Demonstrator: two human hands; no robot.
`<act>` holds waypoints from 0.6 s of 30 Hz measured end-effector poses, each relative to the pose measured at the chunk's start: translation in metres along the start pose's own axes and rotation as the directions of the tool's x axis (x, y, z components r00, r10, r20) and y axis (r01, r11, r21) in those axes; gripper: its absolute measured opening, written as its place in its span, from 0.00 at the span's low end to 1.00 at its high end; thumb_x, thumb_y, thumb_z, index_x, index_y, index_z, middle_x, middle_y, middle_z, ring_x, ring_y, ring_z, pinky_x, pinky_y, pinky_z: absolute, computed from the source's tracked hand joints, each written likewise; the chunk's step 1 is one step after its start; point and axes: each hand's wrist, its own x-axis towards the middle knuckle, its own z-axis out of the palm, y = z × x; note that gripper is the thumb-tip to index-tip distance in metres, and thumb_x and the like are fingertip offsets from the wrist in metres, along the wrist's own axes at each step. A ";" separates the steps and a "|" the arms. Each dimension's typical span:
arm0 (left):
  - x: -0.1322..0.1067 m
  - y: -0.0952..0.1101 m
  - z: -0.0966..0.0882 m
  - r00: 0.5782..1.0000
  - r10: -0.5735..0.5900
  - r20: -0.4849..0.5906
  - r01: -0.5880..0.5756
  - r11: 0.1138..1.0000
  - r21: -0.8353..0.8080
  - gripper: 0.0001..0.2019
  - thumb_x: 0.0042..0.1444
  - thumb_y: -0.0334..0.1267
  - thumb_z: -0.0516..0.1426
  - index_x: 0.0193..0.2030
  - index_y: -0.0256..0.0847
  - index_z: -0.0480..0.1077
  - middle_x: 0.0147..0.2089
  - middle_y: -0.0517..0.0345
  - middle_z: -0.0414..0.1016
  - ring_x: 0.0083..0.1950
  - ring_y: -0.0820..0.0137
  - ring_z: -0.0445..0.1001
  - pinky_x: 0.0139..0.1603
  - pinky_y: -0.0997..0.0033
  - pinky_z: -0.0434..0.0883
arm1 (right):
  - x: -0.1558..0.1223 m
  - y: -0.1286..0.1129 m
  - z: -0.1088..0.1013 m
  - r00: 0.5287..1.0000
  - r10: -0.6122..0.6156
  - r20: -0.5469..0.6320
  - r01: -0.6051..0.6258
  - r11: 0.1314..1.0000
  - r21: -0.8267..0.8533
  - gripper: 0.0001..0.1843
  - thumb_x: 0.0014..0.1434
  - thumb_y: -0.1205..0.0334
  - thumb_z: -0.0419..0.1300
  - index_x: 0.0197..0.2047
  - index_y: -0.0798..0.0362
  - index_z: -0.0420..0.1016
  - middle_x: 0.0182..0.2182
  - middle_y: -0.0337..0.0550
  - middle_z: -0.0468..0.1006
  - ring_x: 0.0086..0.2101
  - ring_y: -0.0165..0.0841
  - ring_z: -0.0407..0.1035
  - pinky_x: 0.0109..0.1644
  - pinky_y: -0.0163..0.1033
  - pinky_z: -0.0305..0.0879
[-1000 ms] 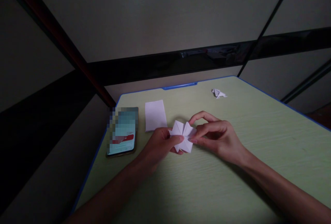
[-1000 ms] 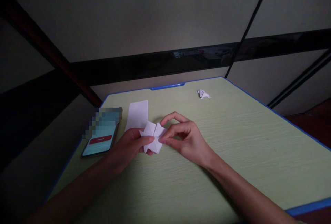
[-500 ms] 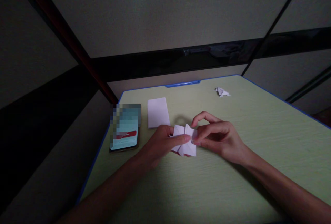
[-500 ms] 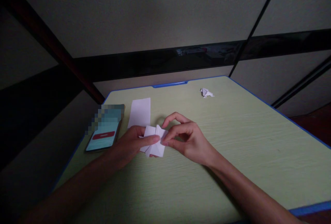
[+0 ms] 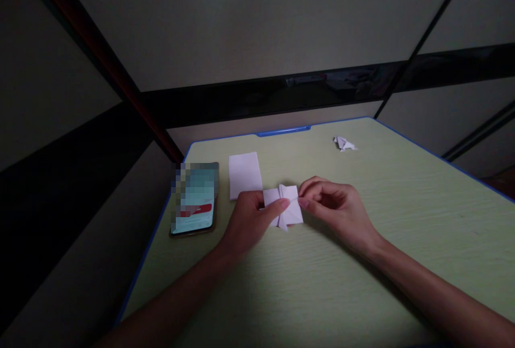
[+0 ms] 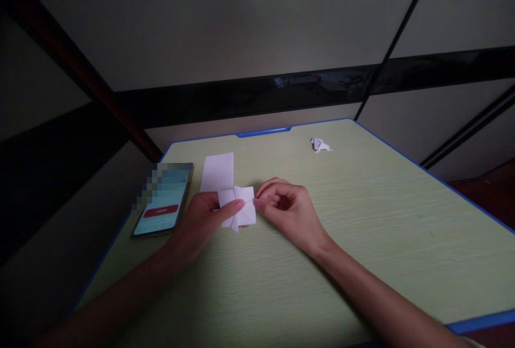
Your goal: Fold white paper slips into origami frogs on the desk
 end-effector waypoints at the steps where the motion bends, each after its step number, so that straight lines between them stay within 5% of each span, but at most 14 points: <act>1: 0.002 -0.002 -0.001 1.000 -0.003 0.030 0.005 0.999 -0.052 0.12 0.44 0.40 0.55 0.25 0.31 0.71 0.23 0.55 0.72 0.24 0.74 0.68 0.25 0.75 0.63 | 0.000 0.000 -0.001 1.000 0.010 0.004 -0.010 1.000 0.021 0.07 0.45 0.66 0.58 0.19 0.55 0.67 0.25 0.39 0.68 0.26 0.26 0.61 0.27 0.33 0.58; 6: 0.007 -0.007 -0.004 0.986 -0.012 0.166 0.058 0.960 -0.275 0.14 0.47 0.42 0.54 0.32 0.31 0.72 0.24 0.54 0.73 0.23 0.74 0.70 0.26 0.73 0.67 | 0.000 0.003 -0.003 0.998 0.066 0.005 -0.066 0.997 0.048 0.07 0.45 0.64 0.58 0.19 0.56 0.66 0.24 0.39 0.70 0.25 0.26 0.61 0.27 0.33 0.58; 18: 0.004 0.002 -0.008 0.978 -0.069 0.196 0.093 0.989 -0.116 0.05 0.41 0.32 0.55 0.22 0.31 0.69 0.19 0.59 0.70 0.19 0.76 0.68 0.22 0.76 0.66 | -0.001 0.001 -0.005 0.996 0.086 0.005 -0.086 0.996 0.014 0.09 0.43 0.62 0.60 0.19 0.56 0.65 0.22 0.39 0.71 0.23 0.25 0.62 0.26 0.32 0.58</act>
